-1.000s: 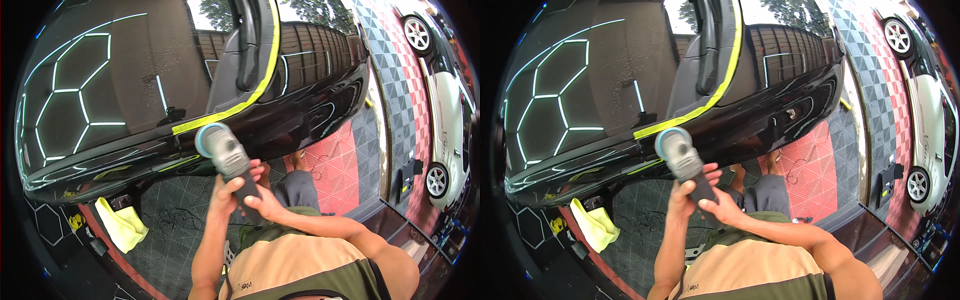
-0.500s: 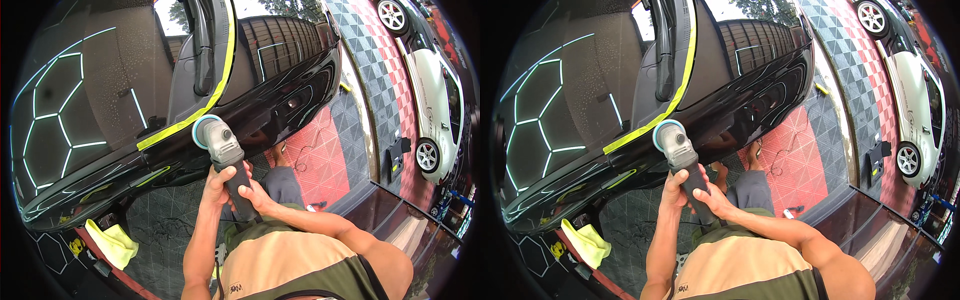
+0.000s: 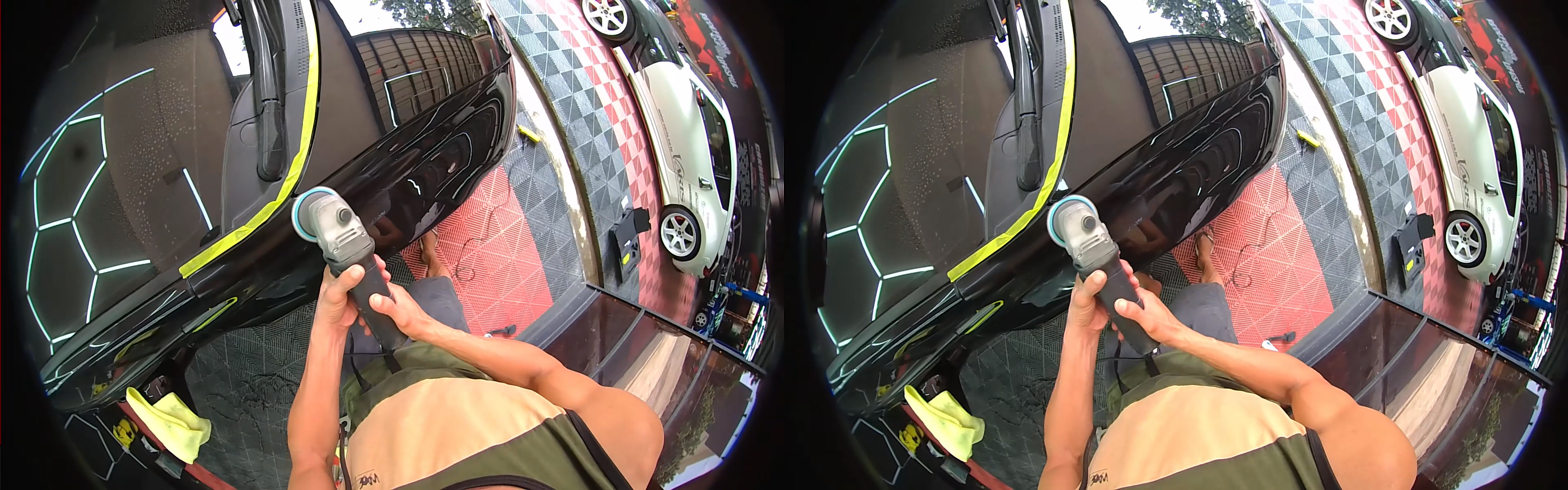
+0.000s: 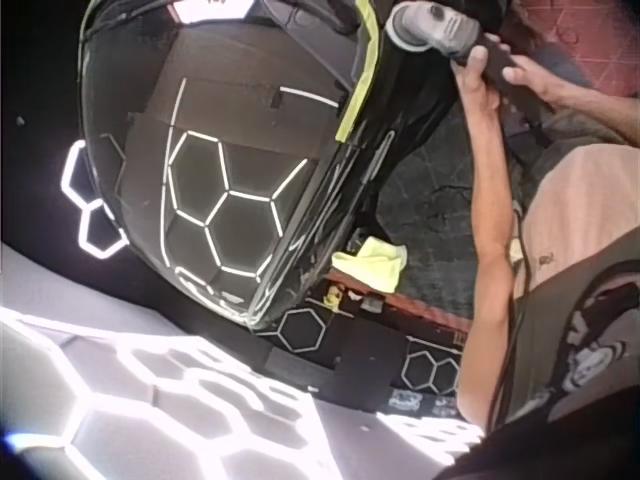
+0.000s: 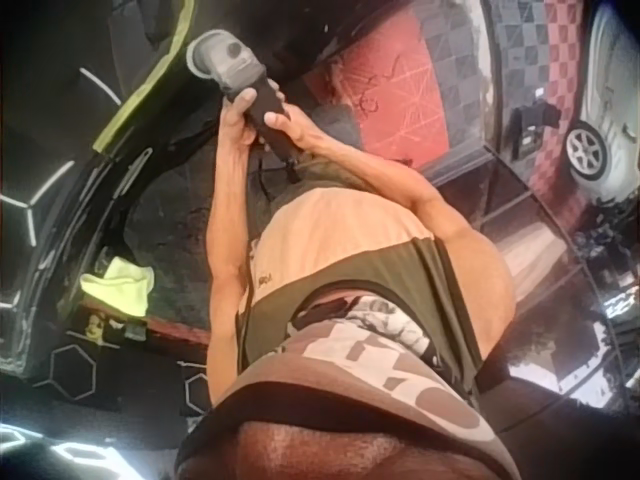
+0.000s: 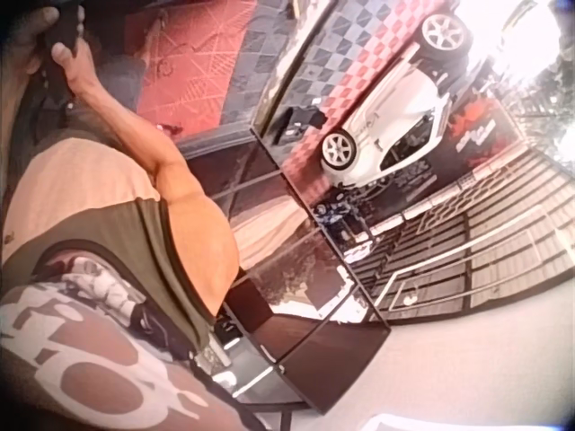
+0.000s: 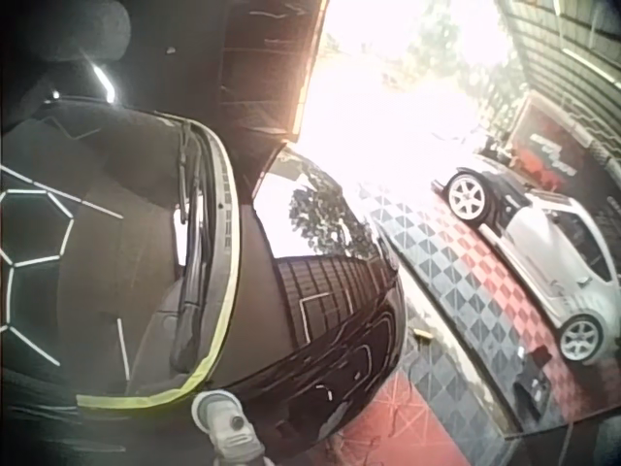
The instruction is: Apply polishing compound to a car panel and use a power polisher to buff the surface.
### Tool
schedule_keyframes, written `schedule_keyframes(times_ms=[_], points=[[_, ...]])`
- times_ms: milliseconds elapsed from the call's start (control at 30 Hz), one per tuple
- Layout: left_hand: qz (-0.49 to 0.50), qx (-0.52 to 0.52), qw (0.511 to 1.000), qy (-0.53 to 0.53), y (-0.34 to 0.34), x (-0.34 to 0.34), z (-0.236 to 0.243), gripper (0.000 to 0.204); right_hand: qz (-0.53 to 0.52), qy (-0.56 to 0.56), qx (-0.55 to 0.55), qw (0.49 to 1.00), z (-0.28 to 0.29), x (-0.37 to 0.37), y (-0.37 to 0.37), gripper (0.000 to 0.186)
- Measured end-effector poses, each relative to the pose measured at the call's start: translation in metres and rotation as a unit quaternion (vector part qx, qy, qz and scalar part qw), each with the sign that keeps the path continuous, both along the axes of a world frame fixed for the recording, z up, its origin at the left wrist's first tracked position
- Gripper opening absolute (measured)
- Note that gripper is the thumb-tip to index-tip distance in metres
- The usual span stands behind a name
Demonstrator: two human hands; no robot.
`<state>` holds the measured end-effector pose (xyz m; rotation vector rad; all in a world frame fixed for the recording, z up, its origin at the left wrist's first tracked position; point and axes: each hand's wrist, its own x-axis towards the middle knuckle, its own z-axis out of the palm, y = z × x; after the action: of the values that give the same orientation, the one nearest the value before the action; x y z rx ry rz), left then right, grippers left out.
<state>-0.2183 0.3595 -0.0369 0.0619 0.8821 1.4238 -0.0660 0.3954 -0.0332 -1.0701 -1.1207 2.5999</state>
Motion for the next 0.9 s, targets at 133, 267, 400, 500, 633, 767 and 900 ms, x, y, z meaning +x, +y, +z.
schedule_keyframes(times_ms=[133,267,400,500,633,767,900], points=[[0.009,-0.006,1.000,-0.017,0.019,0.012,-0.001,0.063,0.003,-0.001,-0.005,1.000,-0.003,0.013,0.019,0.075],[0.000,-0.007,1.000,-0.029,0.035,0.027,-0.009,0.063,-0.004,-0.012,-0.008,1.000,-0.007,0.028,0.033,0.075],[0.005,0.001,0.999,-0.033,0.051,0.037,-0.013,0.060,-0.007,-0.012,-0.003,1.000,-0.009,0.039,0.048,0.075],[0.003,0.011,0.999,-0.037,0.067,0.045,-0.016,0.058,-0.015,-0.013,-0.002,1.000,-0.014,0.046,0.059,0.075],[-0.011,0.008,1.000,-0.026,0.080,0.052,-0.018,0.056,-0.028,-0.011,-0.011,0.999,-0.016,0.054,0.070,0.074],[0.001,0.011,1.000,-0.023,0.077,0.056,-0.015,0.057,-0.034,-0.016,-0.008,0.999,-0.019,0.057,0.067,0.073],[0.041,0.016,0.998,-0.041,0.025,0.040,-0.027,0.071,0.011,-0.013,-0.017,1.000,-0.014,0.035,0.043,0.071]])
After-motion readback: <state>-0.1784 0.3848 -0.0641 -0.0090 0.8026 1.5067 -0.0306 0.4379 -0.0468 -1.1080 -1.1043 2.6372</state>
